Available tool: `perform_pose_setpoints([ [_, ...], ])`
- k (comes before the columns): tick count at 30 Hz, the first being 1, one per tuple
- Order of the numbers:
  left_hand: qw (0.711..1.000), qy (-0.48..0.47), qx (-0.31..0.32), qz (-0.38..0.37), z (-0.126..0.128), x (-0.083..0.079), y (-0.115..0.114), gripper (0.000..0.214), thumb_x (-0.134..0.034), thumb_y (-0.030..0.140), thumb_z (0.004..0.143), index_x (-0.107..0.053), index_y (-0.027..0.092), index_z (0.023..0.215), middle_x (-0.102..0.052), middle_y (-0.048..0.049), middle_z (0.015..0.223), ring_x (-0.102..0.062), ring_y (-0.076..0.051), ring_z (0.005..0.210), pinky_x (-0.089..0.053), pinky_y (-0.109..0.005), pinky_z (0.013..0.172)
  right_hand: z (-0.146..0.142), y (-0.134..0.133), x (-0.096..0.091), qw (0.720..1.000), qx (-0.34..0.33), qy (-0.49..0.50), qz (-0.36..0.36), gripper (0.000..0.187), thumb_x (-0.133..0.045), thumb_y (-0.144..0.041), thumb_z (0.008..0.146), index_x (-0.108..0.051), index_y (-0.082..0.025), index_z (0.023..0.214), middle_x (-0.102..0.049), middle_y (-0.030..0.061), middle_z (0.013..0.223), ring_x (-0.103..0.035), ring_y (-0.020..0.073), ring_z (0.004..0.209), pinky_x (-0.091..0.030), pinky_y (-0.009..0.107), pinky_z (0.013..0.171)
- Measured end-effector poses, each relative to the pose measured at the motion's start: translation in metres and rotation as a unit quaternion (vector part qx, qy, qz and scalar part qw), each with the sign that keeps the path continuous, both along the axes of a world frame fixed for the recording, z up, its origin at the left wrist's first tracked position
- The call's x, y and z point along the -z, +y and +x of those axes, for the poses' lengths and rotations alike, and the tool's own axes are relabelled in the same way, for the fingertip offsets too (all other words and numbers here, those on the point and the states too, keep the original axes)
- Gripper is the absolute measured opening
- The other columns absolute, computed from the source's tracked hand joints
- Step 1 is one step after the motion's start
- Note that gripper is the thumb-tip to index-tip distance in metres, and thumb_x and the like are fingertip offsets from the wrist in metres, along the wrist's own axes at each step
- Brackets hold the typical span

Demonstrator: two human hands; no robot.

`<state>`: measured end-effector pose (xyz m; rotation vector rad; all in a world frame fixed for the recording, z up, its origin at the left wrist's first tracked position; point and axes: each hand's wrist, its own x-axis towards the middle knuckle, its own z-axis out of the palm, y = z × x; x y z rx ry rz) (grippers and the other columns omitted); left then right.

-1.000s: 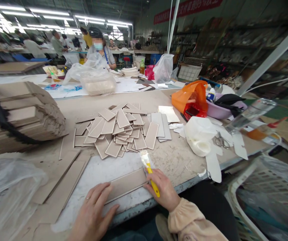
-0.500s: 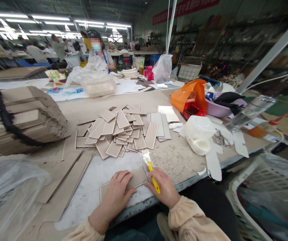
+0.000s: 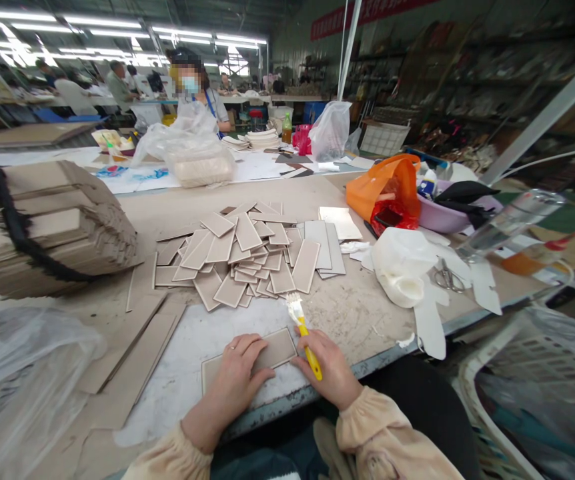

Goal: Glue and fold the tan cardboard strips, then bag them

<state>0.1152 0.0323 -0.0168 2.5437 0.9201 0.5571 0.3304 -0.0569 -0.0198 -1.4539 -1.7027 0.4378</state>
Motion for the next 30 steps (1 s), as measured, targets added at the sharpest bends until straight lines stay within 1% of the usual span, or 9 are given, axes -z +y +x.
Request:
perform_pose_setpoints([
  [9, 1.0, -0.002, -0.006, 0.004, 0.0, 0.0, 0.0, 0.037, -0.071, 0.036, 0.079, -0.063, 0.019, 0.111, -0.064, -0.0101, 0.113, -0.059, -0.026, 0.106, -0.052, -0.046, 0.091, -0.001, -0.001, -0.001, 1.0, -0.003, -0.001, -0.002, 0.019, -0.064, -0.013, 0.087, -0.051, -0.024, 0.096, -0.062, 0.0078, 0.109, -0.056, 0.0258, 0.108, -0.048, 0.042, 0.09],
  [14, 1.0, -0.006, -0.005, 0.01, 0.001, 0.001, 0.001, 0.035, -0.07, 0.036, 0.08, -0.063, 0.019, 0.11, -0.064, -0.0103, 0.112, -0.06, -0.026, 0.105, -0.053, -0.046, 0.09, -0.001, -0.002, -0.002, 1.0, -0.007, -0.011, -0.005, 0.016, -0.062, -0.014, 0.089, -0.051, -0.023, 0.096, -0.062, 0.008, 0.108, -0.057, 0.0263, 0.107, -0.048, 0.042, 0.091],
  [17, 1.0, 0.007, 0.0, 0.023, 0.0, 0.0, 0.0, 0.037, -0.07, 0.038, 0.081, -0.061, 0.019, 0.111, -0.063, -0.0105, 0.114, -0.06, -0.026, 0.105, -0.053, -0.046, 0.091, -0.009, -0.002, -0.006, 1.0, -0.013, -0.026, -0.007, 0.015, -0.059, -0.014, 0.089, -0.051, -0.023, 0.097, -0.06, 0.009, 0.11, -0.056, 0.0266, 0.108, -0.048, 0.042, 0.093],
  [19, 0.999, 0.018, -0.001, 0.049, -0.004, -0.001, -0.004, 0.041, -0.067, 0.04, 0.082, -0.059, 0.018, 0.116, -0.061, -0.0121, 0.118, -0.059, -0.027, 0.108, -0.053, -0.046, 0.092, -0.02, -0.002, -0.012, 1.0, -0.009, -0.021, -0.008, 0.013, -0.056, -0.013, 0.09, -0.051, -0.023, 0.097, -0.06, 0.0095, 0.109, -0.056, 0.0264, 0.108, -0.048, 0.042, 0.093],
  [21, 0.995, 0.03, -0.004, 0.097, -0.014, -0.001, -0.011, 0.042, -0.061, 0.039, 0.087, -0.055, 0.016, 0.122, -0.057, -0.0145, 0.127, -0.055, -0.029, 0.117, -0.051, -0.048, 0.096, -0.036, -0.002, -0.018, 1.0, -0.017, -0.007, -0.005, 0.011, -0.053, -0.013, 0.09, -0.051, -0.023, 0.095, -0.059, 0.0086, 0.103, -0.057, 0.025, 0.104, -0.05, 0.04, 0.09],
  [22, 0.991, 0.038, -0.006, 0.125, -0.021, -0.001, -0.016, 0.041, -0.057, 0.036, 0.089, -0.053, 0.016, 0.125, -0.055, -0.0152, 0.132, -0.052, -0.031, 0.122, -0.049, -0.05, 0.098, -0.045, -0.001, -0.02, 0.999, -0.032, -0.002, -0.001, 0.01, -0.052, -0.013, 0.09, -0.051, -0.023, 0.093, -0.059, 0.0078, 0.1, -0.057, 0.0242, 0.102, -0.05, 0.039, 0.09],
  [25, 0.978, 0.066, -0.006, 0.199, -0.048, 0.002, -0.03, 0.043, -0.047, 0.022, 0.092, -0.046, 0.016, 0.134, -0.05, -0.0146, 0.14, -0.04, -0.031, 0.135, -0.044, -0.051, 0.104, -0.069, 0.002, -0.025, 0.995, -0.095, -0.006, 0.019, 0.01, -0.048, -0.012, 0.09, -0.05, -0.022, 0.091, -0.059, 0.0076, 0.097, -0.056, 0.0234, 0.106, -0.046, 0.04, 0.099],
  [27, 0.97, 0.085, -0.014, 0.229, -0.067, 0.006, -0.038, 0.049, -0.046, 0.02, 0.091, -0.041, 0.014, 0.139, -0.047, -0.0158, 0.143, -0.036, -0.032, 0.139, -0.042, -0.05, 0.105, -0.082, 0.004, -0.024, 0.992, -0.119, -0.015, 0.028, 0.01, -0.048, -0.013, 0.089, -0.051, -0.021, 0.094, -0.059, 0.0093, 0.101, -0.053, 0.0239, 0.113, -0.041, 0.043, 0.106],
  [30, 0.958, 0.119, -0.023, 0.261, -0.089, 0.012, -0.045, 0.057, -0.048, 0.023, 0.09, -0.035, 0.012, 0.144, -0.044, -0.0181, 0.146, -0.033, -0.032, 0.141, -0.038, -0.05, 0.108, -0.094, 0.009, -0.02, 0.991, -0.129, -0.025, 0.015, 0.013, -0.051, -0.014, 0.088, -0.053, -0.02, 0.1, -0.059, 0.0128, 0.115, -0.046, 0.0249, 0.125, -0.036, 0.044, 0.111],
])
